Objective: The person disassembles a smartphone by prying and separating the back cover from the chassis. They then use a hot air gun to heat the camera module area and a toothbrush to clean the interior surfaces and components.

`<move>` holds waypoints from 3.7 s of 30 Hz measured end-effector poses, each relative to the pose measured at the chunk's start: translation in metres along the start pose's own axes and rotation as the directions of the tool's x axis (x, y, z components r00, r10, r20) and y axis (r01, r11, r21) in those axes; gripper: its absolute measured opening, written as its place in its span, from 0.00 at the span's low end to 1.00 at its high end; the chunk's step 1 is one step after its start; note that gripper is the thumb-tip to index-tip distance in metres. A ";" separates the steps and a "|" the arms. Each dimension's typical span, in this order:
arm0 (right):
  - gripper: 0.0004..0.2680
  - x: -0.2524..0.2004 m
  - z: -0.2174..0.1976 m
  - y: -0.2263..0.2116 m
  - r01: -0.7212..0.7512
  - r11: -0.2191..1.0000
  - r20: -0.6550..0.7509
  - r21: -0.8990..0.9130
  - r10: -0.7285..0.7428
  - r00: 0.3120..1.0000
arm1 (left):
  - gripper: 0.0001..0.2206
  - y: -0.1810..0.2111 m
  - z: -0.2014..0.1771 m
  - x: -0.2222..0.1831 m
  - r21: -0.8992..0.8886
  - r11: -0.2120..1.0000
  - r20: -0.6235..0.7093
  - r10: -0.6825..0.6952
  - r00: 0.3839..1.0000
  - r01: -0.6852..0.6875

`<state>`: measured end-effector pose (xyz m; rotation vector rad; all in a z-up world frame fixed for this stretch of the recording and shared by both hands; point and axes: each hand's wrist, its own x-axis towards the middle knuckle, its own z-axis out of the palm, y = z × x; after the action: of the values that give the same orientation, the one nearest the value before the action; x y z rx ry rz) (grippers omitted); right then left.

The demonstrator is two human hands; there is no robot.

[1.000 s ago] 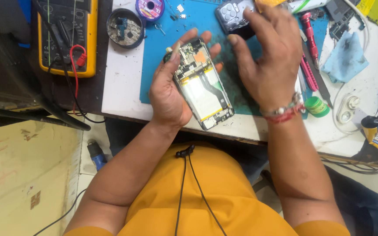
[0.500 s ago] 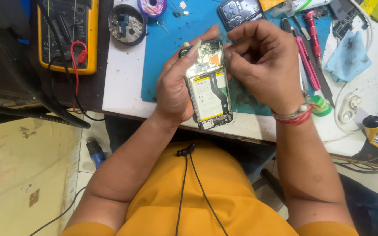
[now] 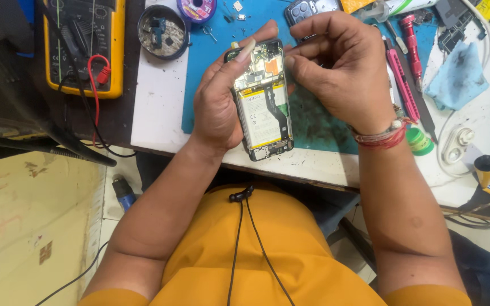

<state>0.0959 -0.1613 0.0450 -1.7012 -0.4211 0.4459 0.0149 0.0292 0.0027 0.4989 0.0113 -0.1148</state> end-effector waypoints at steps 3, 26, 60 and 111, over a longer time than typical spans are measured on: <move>0.11 0.003 0.001 -0.004 -0.007 1.000 0.014 -0.021 0.007 1.000 | 0.19 -0.001 -0.004 0.001 0.002 1.000 0.018 -0.009 1.000 0.009; 0.04 0.007 -0.023 0.010 -0.055 0.996 0.053 -0.077 0.059 0.997 | 0.20 -0.003 -0.006 0.006 0.023 0.998 -0.063 -0.051 0.997 0.053; 0.04 -0.031 0.009 -0.028 0.103 0.992 0.144 -0.072 -0.092 0.985 | 0.08 -0.017 0.000 0.000 -0.142 0.990 -0.118 -0.016 0.993 0.000; 0.03 -0.034 0.004 -0.023 -0.056 0.997 0.074 0.054 0.052 0.996 | 0.07 -0.018 -0.004 -0.002 -0.132 0.988 -0.020 -0.086 0.996 0.083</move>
<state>0.0638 -0.1709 0.0686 -1.6484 -0.4121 0.5558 0.0108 0.0161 -0.0092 0.3688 0.0652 -0.1894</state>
